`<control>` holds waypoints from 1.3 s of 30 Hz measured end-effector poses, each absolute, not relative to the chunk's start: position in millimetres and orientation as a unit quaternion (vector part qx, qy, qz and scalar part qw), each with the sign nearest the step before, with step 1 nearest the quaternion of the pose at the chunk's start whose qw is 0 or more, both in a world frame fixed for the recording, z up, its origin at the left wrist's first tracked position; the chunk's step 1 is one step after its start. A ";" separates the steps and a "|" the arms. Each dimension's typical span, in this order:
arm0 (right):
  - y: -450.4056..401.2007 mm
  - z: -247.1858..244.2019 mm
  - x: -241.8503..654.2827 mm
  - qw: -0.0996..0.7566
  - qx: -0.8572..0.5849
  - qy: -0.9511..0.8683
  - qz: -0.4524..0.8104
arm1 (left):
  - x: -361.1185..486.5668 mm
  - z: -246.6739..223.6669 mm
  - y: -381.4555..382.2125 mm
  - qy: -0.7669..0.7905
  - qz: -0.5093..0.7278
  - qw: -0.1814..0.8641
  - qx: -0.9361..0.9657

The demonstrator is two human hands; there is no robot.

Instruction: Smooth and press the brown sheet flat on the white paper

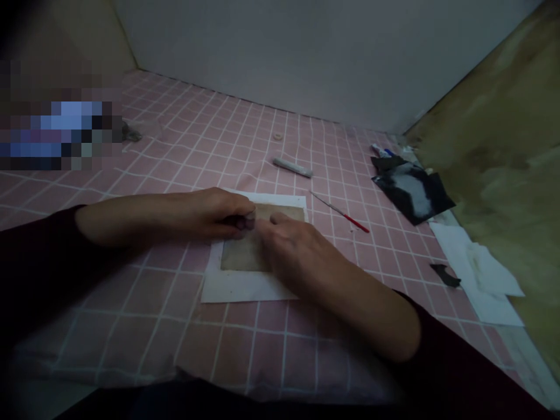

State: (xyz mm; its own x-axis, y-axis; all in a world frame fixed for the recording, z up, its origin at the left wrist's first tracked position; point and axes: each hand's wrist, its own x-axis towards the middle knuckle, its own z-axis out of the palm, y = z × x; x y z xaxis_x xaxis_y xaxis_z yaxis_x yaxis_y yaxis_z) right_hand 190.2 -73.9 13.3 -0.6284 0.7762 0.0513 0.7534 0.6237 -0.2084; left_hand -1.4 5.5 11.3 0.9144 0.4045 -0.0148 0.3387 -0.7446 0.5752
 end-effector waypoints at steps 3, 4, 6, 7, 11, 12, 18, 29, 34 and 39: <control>-75.4 10.0 182.8 0.108 -0.407 -0.903 0.091 | -1.7 8.4 6.4 0.200 0.060 0.303 0.930; -75.8 7.9 179.2 0.130 -0.388 -0.907 0.095 | -1.8 7.9 6.6 0.204 0.060 0.305 0.928; -75.9 5.5 175.8 0.153 -0.365 -0.913 0.101 | -2.0 7.8 6.7 0.206 0.061 0.309 0.927; -75.9 6.0 176.8 0.149 -0.365 -0.913 0.100 | -2.1 8.3 6.6 0.204 0.063 0.310 0.926; -76.4 12.0 186.7 0.083 -0.422 -0.899 0.077 | -2.3 11.1 5.8 0.194 0.059 0.308 0.929; -76.7 11.9 186.4 0.080 -0.430 -0.897 0.068 | -2.2 11.4 5.7 0.194 0.057 0.308 0.930; -75.1 3.7 174.2 0.130 -0.375 -0.915 0.077 | -0.8 9.7 6.7 0.204 0.064 0.304 0.928; -74.3 2.6 176.5 0.131 -0.367 -0.918 0.069 | -1.4 11.3 5.4 0.203 0.062 0.305 0.929; -76.2 12.8 189.4 0.070 -0.423 -0.901 0.074 | -1.6 8.4 7.3 0.192 0.064 0.294 0.934; -85.1 12.0 182.2 0.091 -0.387 -0.913 0.093 | -2.3 7.6 7.9 0.195 0.060 0.302 0.931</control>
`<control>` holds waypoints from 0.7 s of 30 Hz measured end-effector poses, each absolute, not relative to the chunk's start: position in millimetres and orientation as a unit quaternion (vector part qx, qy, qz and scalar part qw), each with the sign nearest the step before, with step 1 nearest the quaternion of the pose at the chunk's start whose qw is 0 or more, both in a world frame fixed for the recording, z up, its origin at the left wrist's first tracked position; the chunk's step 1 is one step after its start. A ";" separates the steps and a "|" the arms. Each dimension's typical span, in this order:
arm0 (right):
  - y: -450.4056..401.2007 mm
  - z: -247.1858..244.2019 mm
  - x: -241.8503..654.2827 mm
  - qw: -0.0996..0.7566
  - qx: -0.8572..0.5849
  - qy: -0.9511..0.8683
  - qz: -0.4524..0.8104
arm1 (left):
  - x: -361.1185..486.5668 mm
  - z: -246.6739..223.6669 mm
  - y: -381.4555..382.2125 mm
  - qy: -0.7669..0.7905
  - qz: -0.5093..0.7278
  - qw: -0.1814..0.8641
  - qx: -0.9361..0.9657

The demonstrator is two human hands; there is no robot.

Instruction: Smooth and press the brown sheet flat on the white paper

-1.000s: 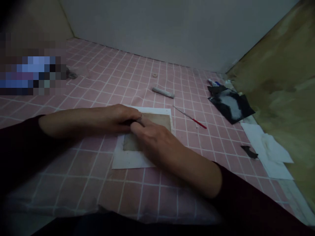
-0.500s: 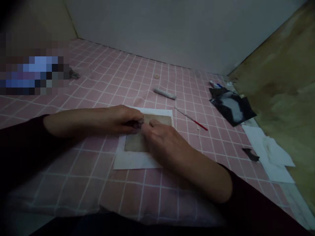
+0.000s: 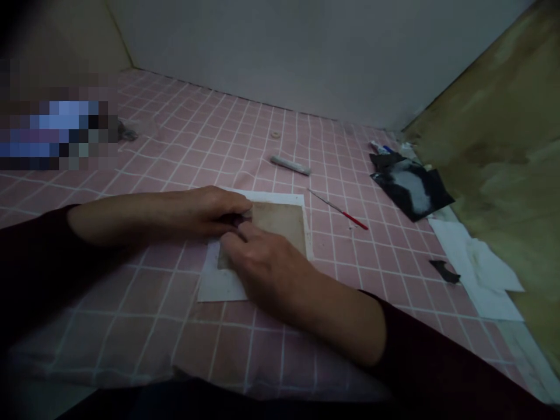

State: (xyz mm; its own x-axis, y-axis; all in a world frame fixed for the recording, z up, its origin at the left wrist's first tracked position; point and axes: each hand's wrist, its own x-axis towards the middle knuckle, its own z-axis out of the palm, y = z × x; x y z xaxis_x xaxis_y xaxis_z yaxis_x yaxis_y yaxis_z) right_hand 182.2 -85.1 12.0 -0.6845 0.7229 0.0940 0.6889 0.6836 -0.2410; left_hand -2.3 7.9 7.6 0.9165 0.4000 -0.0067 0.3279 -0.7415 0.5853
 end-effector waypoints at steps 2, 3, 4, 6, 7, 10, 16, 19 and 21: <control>-85.7 11.7 182.1 0.087 -0.370 -0.919 0.105 | -2.4 8.1 7.5 0.197 0.059 0.298 0.932; -85.3 12.6 184.0 0.077 -0.372 -0.918 0.111 | -2.4 8.3 7.2 0.197 0.058 0.297 0.933; -84.7 14.1 186.5 0.063 -0.381 -0.915 0.114 | -2.4 8.4 7.1 0.198 0.058 0.296 0.933; -83.9 16.4 189.9 0.039 -0.407 -0.906 0.109 | -2.5 8.4 7.1 0.198 0.060 0.296 0.932; -84.0 16.4 189.4 0.038 -0.414 -0.904 0.105 | -2.7 8.2 7.2 0.197 0.060 0.296 0.933; -85.1 10.7 180.5 0.093 -0.393 -0.909 0.103 | -3.2 8.1 7.9 0.192 0.058 0.300 0.932; -77.5 8.2 187.7 0.110 -0.382 -0.910 0.115 | -2.5 10.9 6.7 0.201 0.053 0.290 0.934; -74.9 10.4 191.6 0.093 -0.415 -0.900 0.094 | -2.0 10.7 6.2 0.197 0.055 0.285 0.937; -75.1 7.5 184.8 0.119 -0.394 -0.906 0.104 | -2.0 9.9 6.1 0.192 0.061 0.291 0.935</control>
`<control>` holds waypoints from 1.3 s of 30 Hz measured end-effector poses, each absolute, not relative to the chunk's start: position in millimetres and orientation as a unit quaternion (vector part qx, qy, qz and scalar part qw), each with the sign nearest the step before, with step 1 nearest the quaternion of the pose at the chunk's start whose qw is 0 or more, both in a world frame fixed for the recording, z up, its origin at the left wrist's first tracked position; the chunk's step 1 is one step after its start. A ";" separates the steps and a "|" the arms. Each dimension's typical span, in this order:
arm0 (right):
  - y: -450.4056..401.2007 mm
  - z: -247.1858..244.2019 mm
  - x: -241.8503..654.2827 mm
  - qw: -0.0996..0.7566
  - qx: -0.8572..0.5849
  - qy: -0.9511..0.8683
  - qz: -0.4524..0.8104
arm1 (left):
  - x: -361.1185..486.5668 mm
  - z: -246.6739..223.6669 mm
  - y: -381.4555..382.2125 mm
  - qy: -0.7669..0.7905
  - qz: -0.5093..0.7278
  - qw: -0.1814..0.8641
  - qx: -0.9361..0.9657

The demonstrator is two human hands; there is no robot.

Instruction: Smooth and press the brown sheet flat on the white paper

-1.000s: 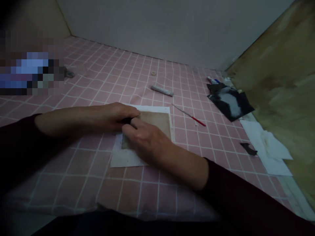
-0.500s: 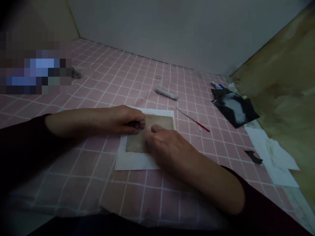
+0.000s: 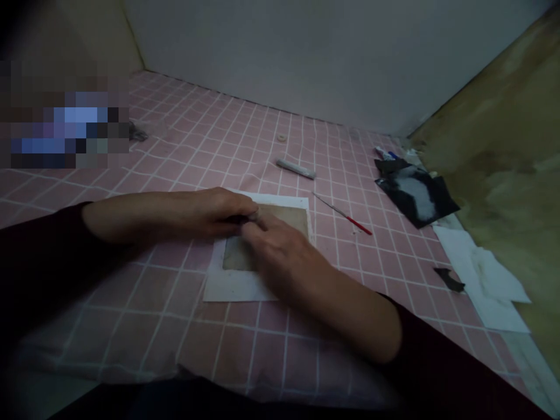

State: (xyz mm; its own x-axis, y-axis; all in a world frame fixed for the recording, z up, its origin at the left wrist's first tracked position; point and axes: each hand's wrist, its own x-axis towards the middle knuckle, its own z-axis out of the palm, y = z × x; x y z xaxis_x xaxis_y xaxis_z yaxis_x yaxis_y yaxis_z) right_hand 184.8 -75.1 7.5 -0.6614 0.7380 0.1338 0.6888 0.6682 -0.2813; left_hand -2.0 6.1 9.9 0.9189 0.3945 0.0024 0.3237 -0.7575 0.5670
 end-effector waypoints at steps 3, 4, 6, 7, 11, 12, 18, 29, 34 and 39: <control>-74.5 3.3 176.4 0.161 -0.355 -0.912 0.131 | -2.2 8.7 6.4 0.194 0.067 0.300 0.932; -73.6 3.8 177.5 0.163 -0.358 -0.910 0.133 | -2.1 8.2 6.5 0.193 0.072 0.298 0.932; -71.5 8.0 185.0 0.148 -0.384 -0.903 0.124 | -1.9 7.2 7.1 0.187 0.082 0.286 0.936; -70.5 10.7 189.4 0.119 -0.401 -0.901 0.117 | -1.7 6.7 7.5 0.183 0.083 0.280 0.939; -70.7 12.6 191.1 0.111 -0.413 -0.898 0.102 | -1.5 5.7 8.0 0.183 0.081 0.283 0.938; -71.5 10.2 187.2 0.122 -0.401 -0.902 0.101 | -1.7 5.9 7.8 0.185 0.082 0.288 0.936; -72.3 7.5 185.4 0.090 -0.392 -0.912 0.078 | -2.3 7.3 7.5 0.188 0.077 0.283 0.937; -71.7 8.9 184.4 0.117 -0.393 -0.907 0.091 | -1.5 10.2 5.3 0.198 0.071 0.290 0.934; -72.6 10.4 187.8 0.092 -0.418 -0.901 0.068 | -1.6 10.8 6.1 0.196 0.062 0.282 0.937; -74.3 2.1 176.4 0.154 -0.359 -0.916 0.090 | -1.3 10.5 5.7 0.190 0.073 0.300 0.932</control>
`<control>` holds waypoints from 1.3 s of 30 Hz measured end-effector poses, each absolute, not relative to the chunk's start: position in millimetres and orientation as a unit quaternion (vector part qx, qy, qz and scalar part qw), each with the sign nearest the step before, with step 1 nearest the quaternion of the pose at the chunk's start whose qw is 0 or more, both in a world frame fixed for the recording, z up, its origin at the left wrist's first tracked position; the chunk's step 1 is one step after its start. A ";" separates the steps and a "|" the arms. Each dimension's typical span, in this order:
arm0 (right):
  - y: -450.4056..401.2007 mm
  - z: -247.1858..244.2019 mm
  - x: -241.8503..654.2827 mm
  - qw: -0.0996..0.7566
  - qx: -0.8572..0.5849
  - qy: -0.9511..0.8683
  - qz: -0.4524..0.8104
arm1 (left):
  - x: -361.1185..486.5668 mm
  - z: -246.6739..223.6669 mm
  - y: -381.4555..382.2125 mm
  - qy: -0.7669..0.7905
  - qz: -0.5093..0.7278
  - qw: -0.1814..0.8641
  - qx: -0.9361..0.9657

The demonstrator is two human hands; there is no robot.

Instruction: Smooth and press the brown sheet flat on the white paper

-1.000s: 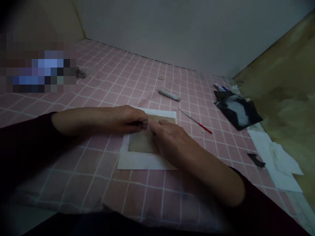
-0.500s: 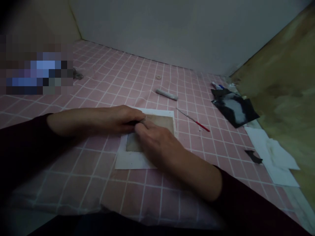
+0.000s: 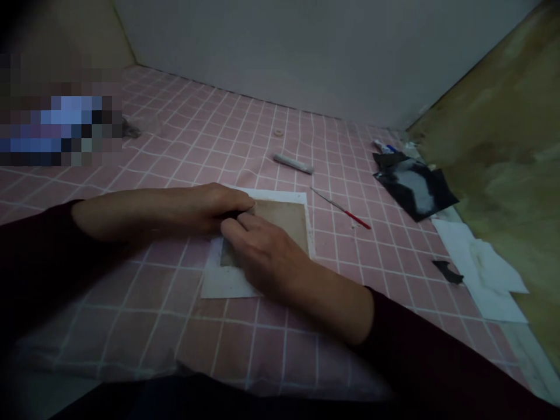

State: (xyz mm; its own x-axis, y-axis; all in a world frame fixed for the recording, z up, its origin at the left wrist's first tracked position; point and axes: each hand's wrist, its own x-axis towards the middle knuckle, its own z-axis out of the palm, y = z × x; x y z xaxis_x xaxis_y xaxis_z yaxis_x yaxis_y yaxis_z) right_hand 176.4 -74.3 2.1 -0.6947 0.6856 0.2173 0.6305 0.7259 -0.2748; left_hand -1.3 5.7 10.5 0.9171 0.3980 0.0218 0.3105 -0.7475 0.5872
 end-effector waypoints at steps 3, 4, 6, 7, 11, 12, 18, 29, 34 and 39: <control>-71.6 7.6 186.2 0.117 -0.397 -0.905 0.095 | -1.5 9.5 5.8 0.197 0.068 0.287 0.935; -71.1 9.3 188.8 0.108 -0.415 -0.899 0.092 | -1.7 9.3 6.0 0.200 0.066 0.284 0.935; -71.2 9.5 188.2 0.110 -0.430 -0.891 0.089 | -2.1 9.4 6.3 0.198 0.067 0.286 0.935; -71.7 8.0 185.2 0.120 -0.420 -0.895 0.090 | -2.3 9.6 6.3 0.193 0.069 0.291 0.935; -73.2 2.9 175.0 0.150 -0.348 -0.920 0.096 | -2.2 10.3 6.4 0.186 0.072 0.311 0.929; -73.0 4.2 176.8 0.142 -0.346 -0.923 0.095 | -2.0 10.1 6.4 0.189 0.073 0.308 0.930; -73.0 12.8 191.2 0.065 -0.428 -0.900 0.057 | -1.2 10.2 6.5 0.204 0.057 0.278 0.937; -72.2 12.3 188.5 0.091 -0.424 -0.898 0.070 | -1.3 10.7 6.1 0.207 0.050 0.274 0.938; -73.1 2.2 174.4 0.164 -0.368 -0.910 0.095 | -1.8 11.3 5.8 0.201 0.058 0.307 0.929; -71.6 9.6 188.2 0.085 -0.422 -0.900 0.070 | -1.4 9.3 6.4 0.201 0.065 0.275 0.938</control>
State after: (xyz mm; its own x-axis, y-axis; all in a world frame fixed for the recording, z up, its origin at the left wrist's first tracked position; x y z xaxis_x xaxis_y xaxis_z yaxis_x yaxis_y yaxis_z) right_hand 188.2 -71.6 9.6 -0.6299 0.7709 0.0942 0.7470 0.6346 -0.1983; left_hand -1.4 6.4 9.3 0.9109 0.4124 0.0114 0.3411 -0.7684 0.5415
